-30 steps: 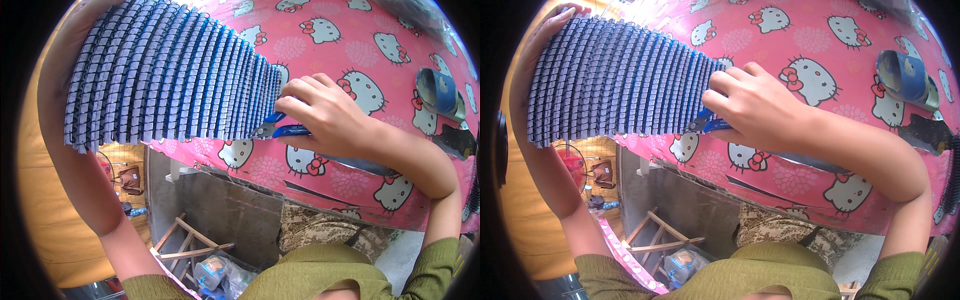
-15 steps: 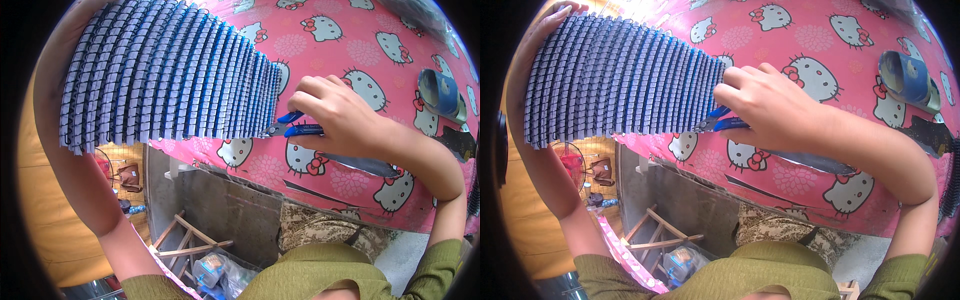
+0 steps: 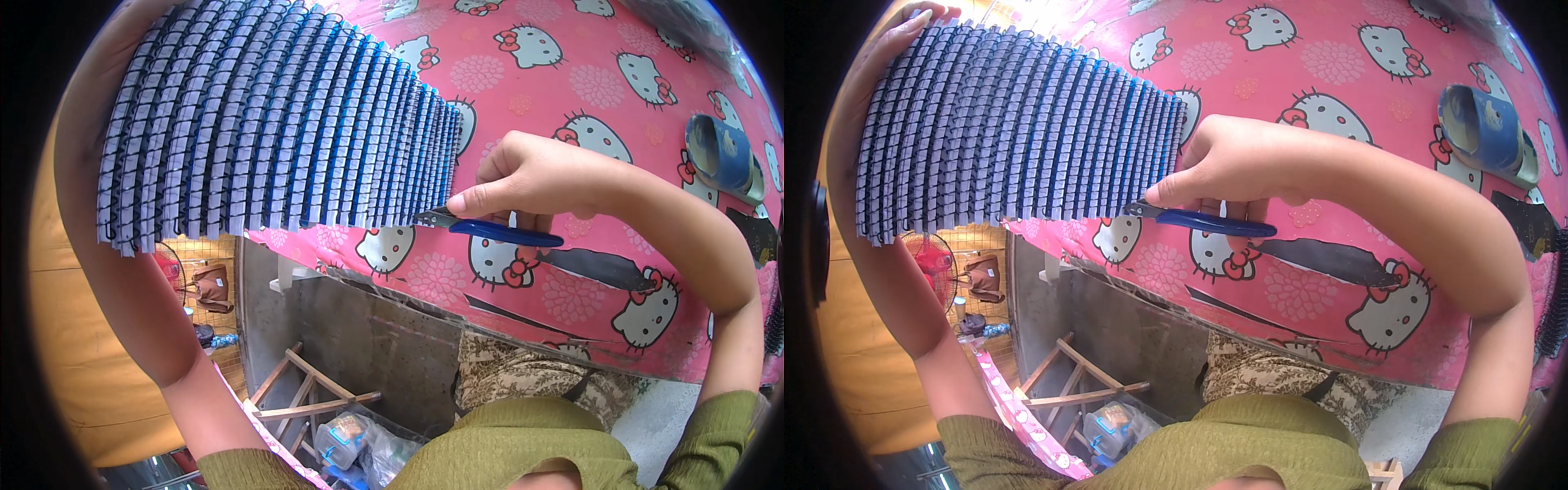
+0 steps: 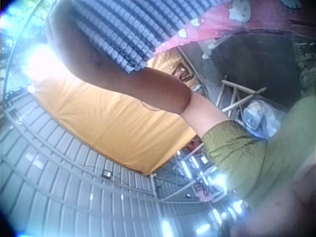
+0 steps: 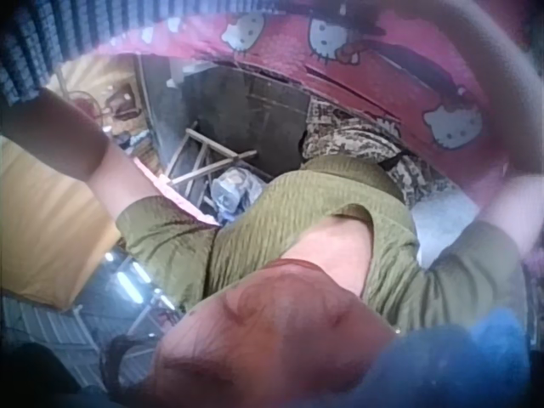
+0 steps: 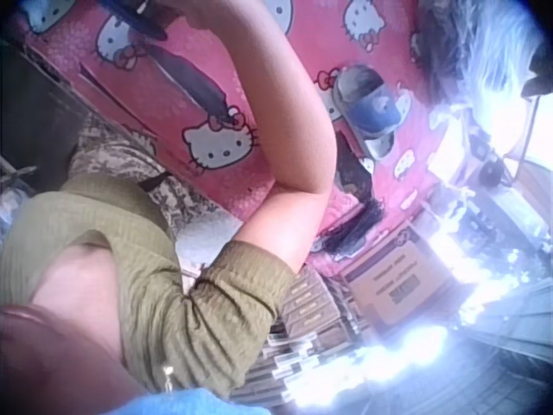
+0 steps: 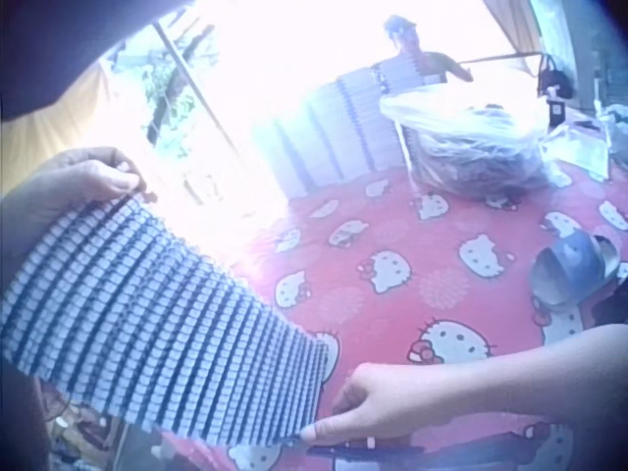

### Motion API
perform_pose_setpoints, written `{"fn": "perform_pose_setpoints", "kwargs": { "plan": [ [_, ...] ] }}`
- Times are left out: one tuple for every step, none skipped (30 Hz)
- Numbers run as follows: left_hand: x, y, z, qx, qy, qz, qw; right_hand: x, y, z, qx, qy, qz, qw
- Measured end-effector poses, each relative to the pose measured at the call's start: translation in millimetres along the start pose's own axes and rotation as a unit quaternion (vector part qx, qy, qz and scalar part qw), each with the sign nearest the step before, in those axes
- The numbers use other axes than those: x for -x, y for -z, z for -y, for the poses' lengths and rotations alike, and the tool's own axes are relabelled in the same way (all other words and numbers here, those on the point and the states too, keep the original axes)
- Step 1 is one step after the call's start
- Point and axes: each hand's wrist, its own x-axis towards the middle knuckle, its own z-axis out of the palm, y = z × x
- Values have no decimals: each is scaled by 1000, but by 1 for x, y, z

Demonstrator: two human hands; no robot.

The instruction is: The person trims the excess spiral wire from the ends of notebooks using wire cutters and stacks the finished notebooks on a table.

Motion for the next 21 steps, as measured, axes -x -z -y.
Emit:
{"fn": "perform_pose_setpoints", "kwargs": {
  "plan": [
    [-1, -2, 1, 4, 0, 3, 1000, 1, -1, -1, 52, 24, -19, 998],
    [-2, -3, 2, 7, 1, 7, 1000, 1, -3, -1, 104, 49, -37, 993],
    [-2, -5, 2, 10, 2, 10, 1000, 1, -6, -3, 155, 72, -54, 984],
    [-3, -5, 3, 13, 3, 11, 1000, 5, -11, -9, 223, 159, -110, 955],
    [-2, -5, 3, 13, 5, 11, 1000, 7, -14, -17, 281, 221, -156, 921],
    [-2, -5, 3, 13, 7, 11, 1000, 7, -16, -27, 336, 282, -201, 876],
    [-2, -6, 3, 13, 8, 13, 1000, 6, -16, -36, 387, 338, -245, 822],
    [-2, -6, 3, 13, 10, 14, 1000, 3, -17, -43, 409, 345, -262, 803],
    [-1, -6, 2, 13, 11, 15, 1000, -1, -18, -46, 420, 365, -276, 784],
    [-2, -8, 3, 16, 12, 17, 1000, -5, -18, -48, 433, 383, -290, 763],
    [-3, -9, 3, 18, 12, 20, 1000, -8, -18, -49, 445, 400, -303, 742],
    [-3, -10, 3, 21, 13, 22, 999, -12, -17, -50, 450, 411, -307, 731],
    [-4, -9, 2, 20, 15, 23, 999, -17, -17, -51, 453, 425, -310, 720],
    [-4, -9, 2, 20, 16, 23, 999, -19, -17, -51, 456, 438, -313, 709],
    [-5, -9, 2, 20, 18, 25, 999, -18, -17, -49, 432, 422, -297, 740],
    [-4, -8, 3, 20, 22, 23, 999, -16, -16, -46, 407, 406, -278, 770],
    [-3, -6, 4, 20, 25, 23, 999, -13, -15, -42, 381, 389, -258, 798],
    [-2, -5, 5, 20, 29, 22, 999, -9, -13, -34, 365, 347, -229, 833],
    [-1, -3, 6, 20, 34, 20, 999, -4, -11, -21, 348, 305, -196, 865],
    [-1, -4, 7, 22, 37, 21, 999, 1, -9, -8, 330, 259, -165, 893],
    [-1, -4, 8, 23, 40, 22, 999, 0, -2, 3, 310, 210, -142, 916]
  ]
}}
